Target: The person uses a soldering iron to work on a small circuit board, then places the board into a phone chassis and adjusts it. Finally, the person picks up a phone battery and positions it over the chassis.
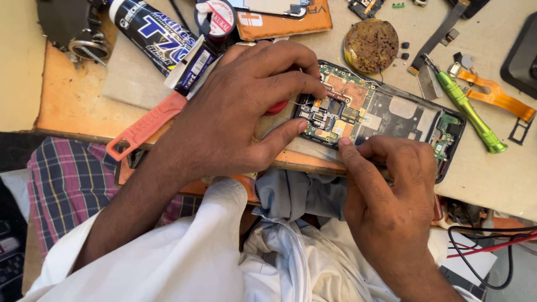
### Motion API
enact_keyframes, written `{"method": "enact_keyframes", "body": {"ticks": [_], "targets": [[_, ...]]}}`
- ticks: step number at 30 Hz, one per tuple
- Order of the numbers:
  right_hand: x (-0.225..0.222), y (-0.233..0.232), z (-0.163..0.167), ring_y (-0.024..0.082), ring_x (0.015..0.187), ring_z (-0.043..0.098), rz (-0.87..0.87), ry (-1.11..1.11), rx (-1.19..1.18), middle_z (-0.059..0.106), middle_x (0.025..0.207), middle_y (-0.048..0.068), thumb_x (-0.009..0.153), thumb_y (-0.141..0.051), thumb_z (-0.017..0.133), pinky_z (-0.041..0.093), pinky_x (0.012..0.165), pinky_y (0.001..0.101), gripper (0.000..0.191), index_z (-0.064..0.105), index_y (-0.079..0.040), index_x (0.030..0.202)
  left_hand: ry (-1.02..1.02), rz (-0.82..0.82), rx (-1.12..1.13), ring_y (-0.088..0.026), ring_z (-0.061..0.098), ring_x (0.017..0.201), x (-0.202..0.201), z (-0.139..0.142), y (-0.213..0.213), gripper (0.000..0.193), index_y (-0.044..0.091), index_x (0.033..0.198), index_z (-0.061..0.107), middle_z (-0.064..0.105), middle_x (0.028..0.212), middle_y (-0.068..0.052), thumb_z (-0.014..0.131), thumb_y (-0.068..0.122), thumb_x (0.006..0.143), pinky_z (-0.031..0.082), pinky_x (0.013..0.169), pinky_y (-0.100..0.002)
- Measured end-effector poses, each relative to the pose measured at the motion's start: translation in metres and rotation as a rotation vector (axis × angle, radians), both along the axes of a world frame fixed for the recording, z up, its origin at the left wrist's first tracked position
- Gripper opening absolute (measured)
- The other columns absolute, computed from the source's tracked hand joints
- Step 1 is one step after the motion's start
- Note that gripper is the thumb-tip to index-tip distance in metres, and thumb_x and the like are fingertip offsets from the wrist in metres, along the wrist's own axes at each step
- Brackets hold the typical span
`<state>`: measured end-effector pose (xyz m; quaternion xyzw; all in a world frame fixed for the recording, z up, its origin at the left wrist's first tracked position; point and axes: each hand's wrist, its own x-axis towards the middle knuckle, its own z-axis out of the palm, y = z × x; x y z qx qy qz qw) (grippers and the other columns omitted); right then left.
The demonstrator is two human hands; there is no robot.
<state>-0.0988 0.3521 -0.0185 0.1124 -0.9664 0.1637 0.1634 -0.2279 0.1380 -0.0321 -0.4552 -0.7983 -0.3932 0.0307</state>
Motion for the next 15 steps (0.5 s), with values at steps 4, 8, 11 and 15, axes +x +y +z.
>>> {"method": "enact_keyframes", "body": {"ticks": [4, 8, 11, 15], "targets": [[-0.0003, -0.0001, 0.0013, 0.031, 0.100, 0.054, 0.007, 0.003, 0.024, 0.059, 0.105, 0.012, 0.081, 0.010, 0.073, 0.045, 0.086, 0.0433, 0.038, 0.074, -0.003, 0.116, -0.011, 0.006, -0.002, -0.026, 0.057, 0.131, 0.0000, -0.0003, 0.0004, 0.042, 0.010, 0.126, 0.068, 0.058, 0.134, -0.006, 0.081, 0.019, 0.088, 0.040, 0.111, -0.048], [-0.0011, -0.0020, 0.0026, 0.032, 0.099, 0.054, 0.017, 0.018, 0.049, 0.058, 0.103, 0.013, 0.079, 0.010, 0.072, 0.045, 0.087, 0.0454, 0.037, 0.073, -0.002, 0.114, -0.011, -0.016, -0.008, -0.026, 0.056, 0.132, -0.0017, 0.0006, -0.0009, 0.045, 0.010, 0.129, 0.067, 0.057, 0.136, -0.007, 0.081, 0.019, 0.087, 0.040, 0.113, -0.048], [-0.0010, -0.0010, 0.0018, 0.033, 0.097, 0.055, 0.021, 0.022, 0.042, 0.059, 0.102, 0.014, 0.077, 0.011, 0.072, 0.046, 0.085, 0.0454, 0.039, 0.074, -0.002, 0.113, -0.017, -0.038, -0.008, -0.027, 0.055, 0.134, -0.0032, 0.0013, -0.0035, 0.049, 0.009, 0.130, 0.067, 0.057, 0.137, -0.007, 0.081, 0.017, 0.084, 0.039, 0.114, -0.048], [-0.0034, 0.0039, -0.0002, 0.027, 0.101, 0.056, 0.028, 0.007, -0.011, 0.062, 0.111, 0.008, 0.090, 0.006, 0.075, 0.047, 0.085, 0.0380, 0.036, 0.073, -0.008, 0.123, -0.018, -0.047, 0.000, -0.027, 0.054, 0.136, -0.0035, 0.0004, -0.0052, 0.049, 0.009, 0.133, 0.066, 0.056, 0.139, -0.007, 0.080, 0.016, 0.086, 0.039, 0.115, -0.047]]}}
